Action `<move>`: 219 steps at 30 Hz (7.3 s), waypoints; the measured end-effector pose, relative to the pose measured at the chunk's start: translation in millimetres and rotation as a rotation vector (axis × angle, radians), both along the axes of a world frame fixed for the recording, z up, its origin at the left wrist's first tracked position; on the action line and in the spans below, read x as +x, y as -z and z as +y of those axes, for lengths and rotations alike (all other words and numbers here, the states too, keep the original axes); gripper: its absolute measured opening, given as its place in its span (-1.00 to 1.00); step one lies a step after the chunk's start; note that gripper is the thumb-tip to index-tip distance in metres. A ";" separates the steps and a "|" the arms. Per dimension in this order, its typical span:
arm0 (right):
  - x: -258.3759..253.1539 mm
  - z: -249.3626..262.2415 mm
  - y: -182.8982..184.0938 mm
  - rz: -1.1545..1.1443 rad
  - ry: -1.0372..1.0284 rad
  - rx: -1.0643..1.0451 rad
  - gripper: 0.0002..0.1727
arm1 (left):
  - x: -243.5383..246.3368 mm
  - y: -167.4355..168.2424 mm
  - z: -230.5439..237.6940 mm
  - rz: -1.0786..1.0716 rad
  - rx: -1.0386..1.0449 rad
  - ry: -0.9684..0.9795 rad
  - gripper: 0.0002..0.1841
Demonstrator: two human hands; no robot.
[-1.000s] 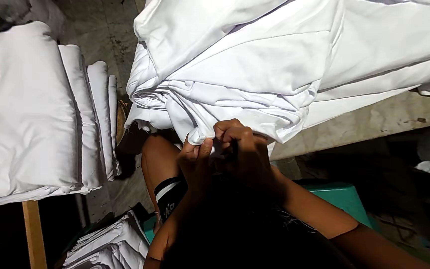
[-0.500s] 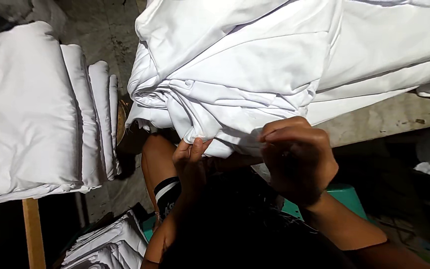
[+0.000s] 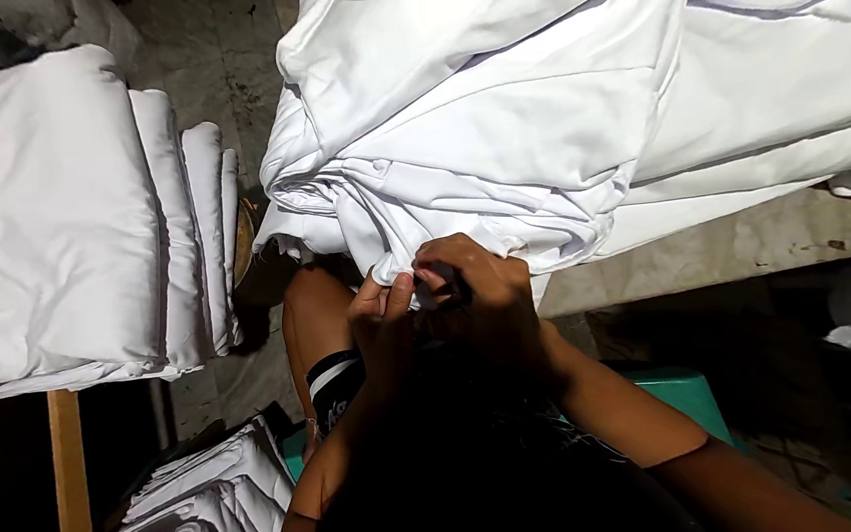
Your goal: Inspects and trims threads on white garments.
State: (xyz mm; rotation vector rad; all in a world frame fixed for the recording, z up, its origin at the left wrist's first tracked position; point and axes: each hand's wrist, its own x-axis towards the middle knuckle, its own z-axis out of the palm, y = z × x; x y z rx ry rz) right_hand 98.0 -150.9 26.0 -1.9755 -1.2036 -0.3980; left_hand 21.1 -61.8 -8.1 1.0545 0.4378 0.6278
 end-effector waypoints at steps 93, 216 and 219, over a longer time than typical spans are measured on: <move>-22.8 1.8 -20.1 0.270 -0.058 -0.057 -0.76 | -16.9 -20.0 34.2 -0.314 0.307 0.074 -0.89; -0.1 -17.3 -23.0 0.195 -0.022 -0.029 -0.68 | -47.2 -6.7 34.2 -0.063 0.688 0.102 -0.71; -4.5 -37.6 -13.7 0.165 -0.026 -0.023 -0.71 | -50.6 -6.5 31.5 -0.139 0.493 0.337 -0.71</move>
